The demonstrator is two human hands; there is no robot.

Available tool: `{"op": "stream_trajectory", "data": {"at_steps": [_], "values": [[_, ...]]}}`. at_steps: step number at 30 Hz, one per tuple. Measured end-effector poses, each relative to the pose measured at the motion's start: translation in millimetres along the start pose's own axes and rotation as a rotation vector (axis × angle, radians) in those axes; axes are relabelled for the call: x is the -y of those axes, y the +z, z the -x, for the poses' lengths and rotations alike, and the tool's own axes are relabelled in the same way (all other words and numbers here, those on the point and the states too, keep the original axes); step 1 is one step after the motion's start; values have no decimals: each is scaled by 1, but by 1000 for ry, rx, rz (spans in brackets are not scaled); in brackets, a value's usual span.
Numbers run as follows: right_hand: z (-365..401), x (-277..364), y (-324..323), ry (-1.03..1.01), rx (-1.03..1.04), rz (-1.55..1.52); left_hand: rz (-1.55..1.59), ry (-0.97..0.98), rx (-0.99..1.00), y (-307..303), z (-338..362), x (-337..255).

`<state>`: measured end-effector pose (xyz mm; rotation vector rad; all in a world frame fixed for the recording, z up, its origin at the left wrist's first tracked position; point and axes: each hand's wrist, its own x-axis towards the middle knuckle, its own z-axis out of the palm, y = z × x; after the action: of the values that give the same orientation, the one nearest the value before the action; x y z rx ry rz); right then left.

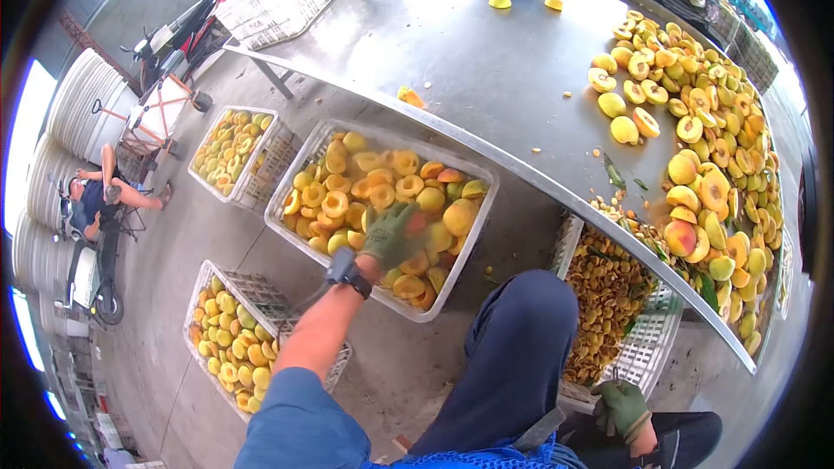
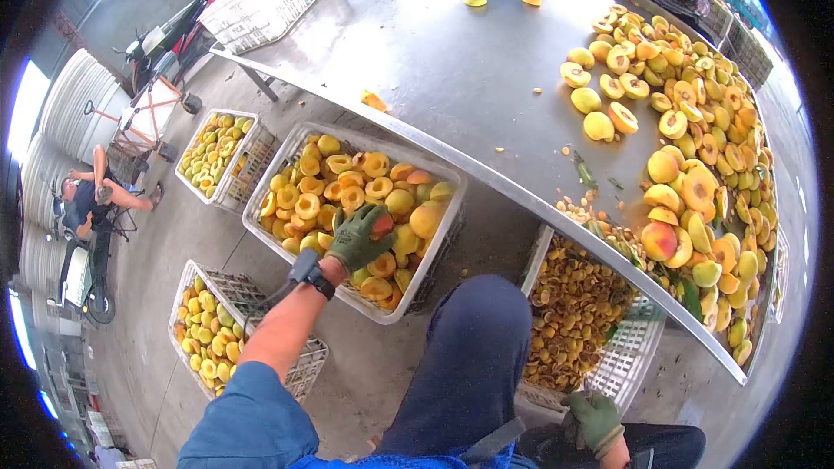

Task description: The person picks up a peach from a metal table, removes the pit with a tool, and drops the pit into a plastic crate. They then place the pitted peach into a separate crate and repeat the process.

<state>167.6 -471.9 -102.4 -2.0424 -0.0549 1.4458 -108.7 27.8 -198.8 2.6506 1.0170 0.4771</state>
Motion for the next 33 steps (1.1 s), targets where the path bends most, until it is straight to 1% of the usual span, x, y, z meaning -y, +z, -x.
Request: {"op": "stream_trajectory", "data": {"at_steps": [1, 4, 6, 8, 10, 12, 13, 14, 17, 18, 19, 21, 23, 24, 27, 28, 31, 32, 33], "values": [[3, 1, 1, -25, -16, 19, -80, 56, -36, 3, 2, -11], [20, 4, 7, -45, -66, -26, -211, 269, 279, 6, 23, -36], [29, -3, 11, -64, -74, -42, -18, 340, 70, 2, 62, -54], [31, -17, 19, -106, -54, -9, 48, 315, 150, 0, 78, -57], [33, -39, 28, -127, -17, -37, 148, 241, 160, 2, 104, -70], [35, -46, 34, -168, 8, -18, 286, 251, 236, 1, 102, -56], [41, -45, 34, -188, 12, 6, 349, 260, 270, -13, 91, -55], [48, -44, 35, -198, 13, 30, 541, 61, 325, -26, 88, -55], [66, -38, 33, -174, -60, -93, 170, 230, 86, -47, 59, -9], [68, -35, 33, -141, -79, -112, -11, 112, 17, -57, 47, 6], [64, -38, 31, -165, -68, -104, -189, -6, -50, -65, 38, 24], [53, -57, 26, -193, -54, -92, -500, -141, -207, -40, 31, 107], [68, -47, 36, -162, -73, -117, -345, -253, -13, -47, 32, 137], [73, -41, 41, -148, -76, -127, -272, -313, 84, -48, 35, 142], [76, -36, 49, -146, -80, -103, -186, -249, 36, -38, 46, 142], [77, -34, 52, -148, -80, -103, -144, -236, 40, -46, 51, 128], [76, -31, 60, -147, -61, -80, -388, -146, 190, -67, 67, 91], [74, -31, 60, -143, -41, -64, -493, -53, 204, -55, 77, 103], [73, -27, 60, -145, -21, -51, -448, -98, 205, -56, 84, 103]]}}
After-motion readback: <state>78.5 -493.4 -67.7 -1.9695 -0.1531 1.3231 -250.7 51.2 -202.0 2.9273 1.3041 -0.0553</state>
